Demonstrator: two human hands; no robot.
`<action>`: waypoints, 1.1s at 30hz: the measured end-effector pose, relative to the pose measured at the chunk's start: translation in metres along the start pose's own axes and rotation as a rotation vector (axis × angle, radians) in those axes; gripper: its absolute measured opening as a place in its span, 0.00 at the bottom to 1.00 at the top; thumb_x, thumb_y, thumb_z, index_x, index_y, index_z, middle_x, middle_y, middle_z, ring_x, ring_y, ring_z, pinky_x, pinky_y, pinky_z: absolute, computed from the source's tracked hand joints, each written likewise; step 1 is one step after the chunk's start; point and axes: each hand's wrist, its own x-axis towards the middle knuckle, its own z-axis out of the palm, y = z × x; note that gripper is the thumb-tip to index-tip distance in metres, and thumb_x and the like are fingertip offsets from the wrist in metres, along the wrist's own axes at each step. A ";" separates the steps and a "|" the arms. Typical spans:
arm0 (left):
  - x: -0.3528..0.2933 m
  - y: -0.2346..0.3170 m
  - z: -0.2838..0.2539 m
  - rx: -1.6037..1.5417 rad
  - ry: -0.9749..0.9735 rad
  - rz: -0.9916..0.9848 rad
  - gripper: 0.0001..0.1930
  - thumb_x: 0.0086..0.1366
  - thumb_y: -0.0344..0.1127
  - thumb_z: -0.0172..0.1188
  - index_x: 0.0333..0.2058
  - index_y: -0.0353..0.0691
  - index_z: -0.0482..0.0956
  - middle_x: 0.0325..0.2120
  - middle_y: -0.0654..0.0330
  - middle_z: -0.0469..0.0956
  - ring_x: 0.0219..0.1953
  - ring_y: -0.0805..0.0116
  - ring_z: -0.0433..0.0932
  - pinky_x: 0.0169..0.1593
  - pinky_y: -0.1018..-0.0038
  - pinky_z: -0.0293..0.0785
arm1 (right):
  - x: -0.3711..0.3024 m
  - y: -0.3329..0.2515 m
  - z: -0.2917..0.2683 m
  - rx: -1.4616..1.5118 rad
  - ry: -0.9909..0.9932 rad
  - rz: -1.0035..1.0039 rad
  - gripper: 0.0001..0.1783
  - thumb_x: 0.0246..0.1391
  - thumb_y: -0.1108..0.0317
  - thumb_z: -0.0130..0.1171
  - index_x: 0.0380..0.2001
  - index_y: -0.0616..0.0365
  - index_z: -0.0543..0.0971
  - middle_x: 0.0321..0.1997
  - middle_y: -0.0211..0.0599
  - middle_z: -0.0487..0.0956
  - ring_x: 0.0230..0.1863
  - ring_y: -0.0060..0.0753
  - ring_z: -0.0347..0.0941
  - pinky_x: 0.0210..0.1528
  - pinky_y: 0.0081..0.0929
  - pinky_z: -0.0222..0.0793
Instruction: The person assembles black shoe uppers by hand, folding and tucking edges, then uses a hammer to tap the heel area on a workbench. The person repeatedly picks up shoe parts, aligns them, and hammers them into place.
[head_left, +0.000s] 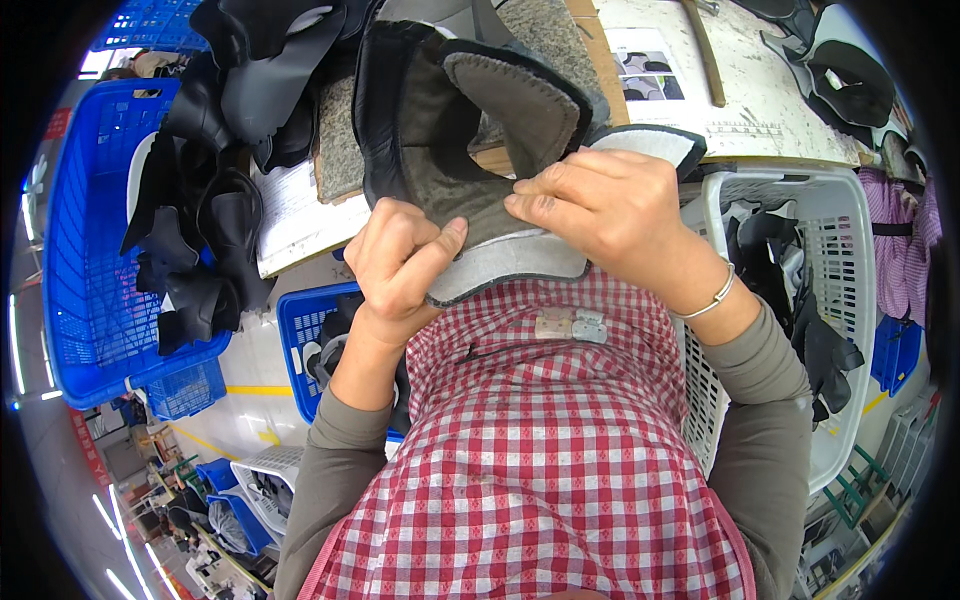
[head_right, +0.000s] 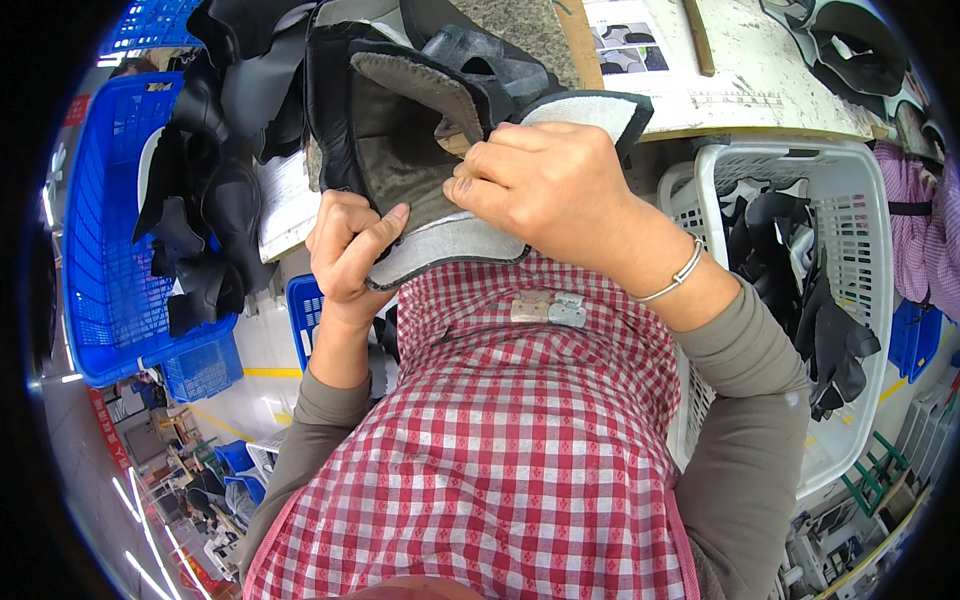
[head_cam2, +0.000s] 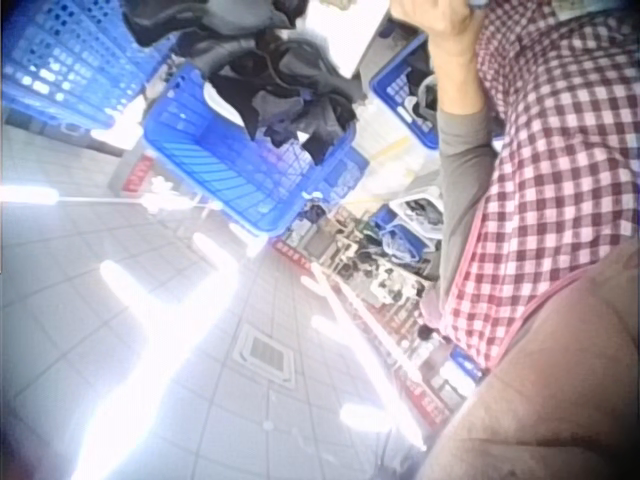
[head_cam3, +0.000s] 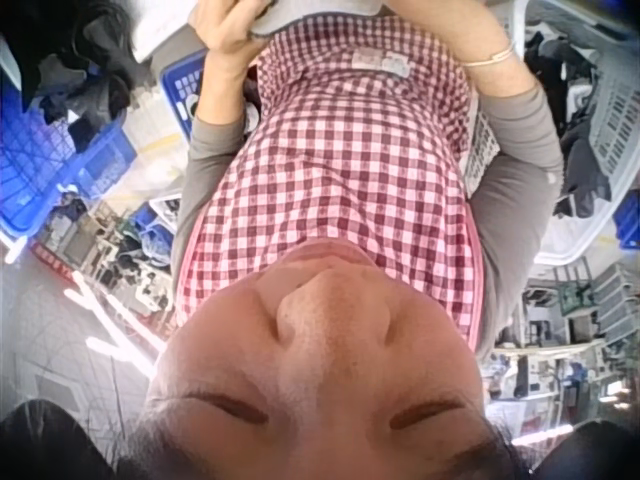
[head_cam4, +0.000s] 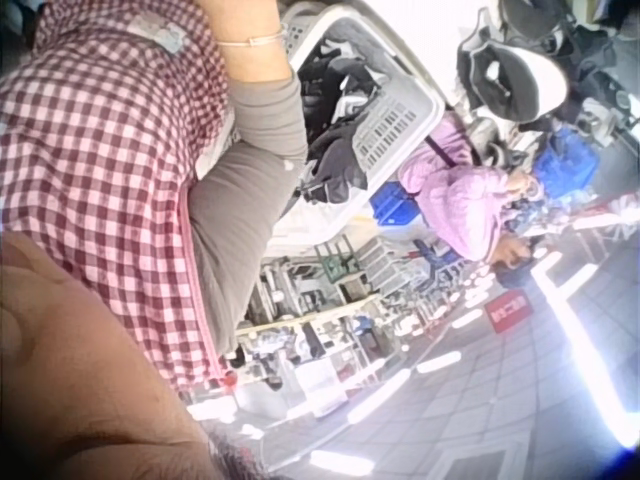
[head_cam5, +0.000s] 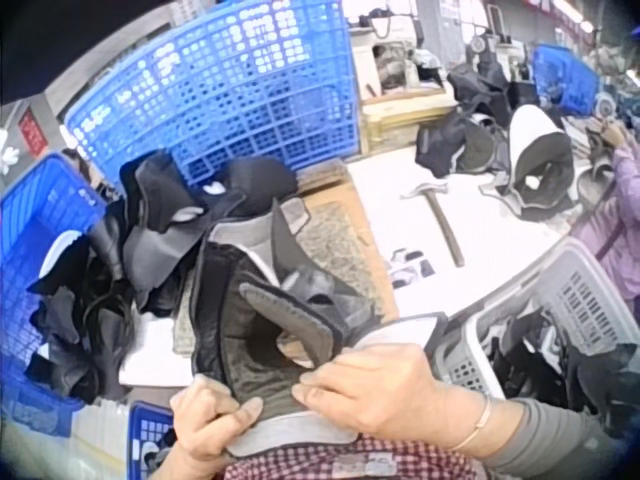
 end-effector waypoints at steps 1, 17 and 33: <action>0.000 0.000 0.000 -0.003 0.003 0.003 0.21 0.30 0.32 0.73 0.31 0.35 0.86 0.23 0.62 0.68 0.27 0.63 0.71 0.30 0.69 0.67 | 0.000 0.000 -0.002 -0.008 -0.016 -0.010 0.08 0.45 0.66 0.68 0.32 0.47 0.88 0.33 0.23 0.86 0.30 0.23 0.82 0.27 0.21 0.73; 0.011 0.003 -0.005 0.020 -0.202 -0.194 0.22 0.35 0.21 0.68 0.36 0.44 0.89 0.27 0.66 0.81 0.33 0.63 0.77 0.31 0.69 0.75 | -0.013 -0.013 -0.004 0.048 -0.258 0.152 0.17 0.41 0.65 0.71 0.38 0.54 0.89 0.35 0.33 0.88 0.37 0.33 0.79 0.48 0.32 0.69; 0.107 0.061 -0.026 -0.129 -0.210 0.273 0.24 0.52 0.32 0.69 0.51 0.41 0.82 0.48 0.55 0.79 0.46 0.57 0.78 0.50 0.64 0.73 | 0.072 0.042 -0.021 1.283 0.622 0.814 0.11 0.61 0.67 0.71 0.40 0.64 0.85 0.37 0.34 0.85 0.34 0.22 0.79 0.39 0.20 0.76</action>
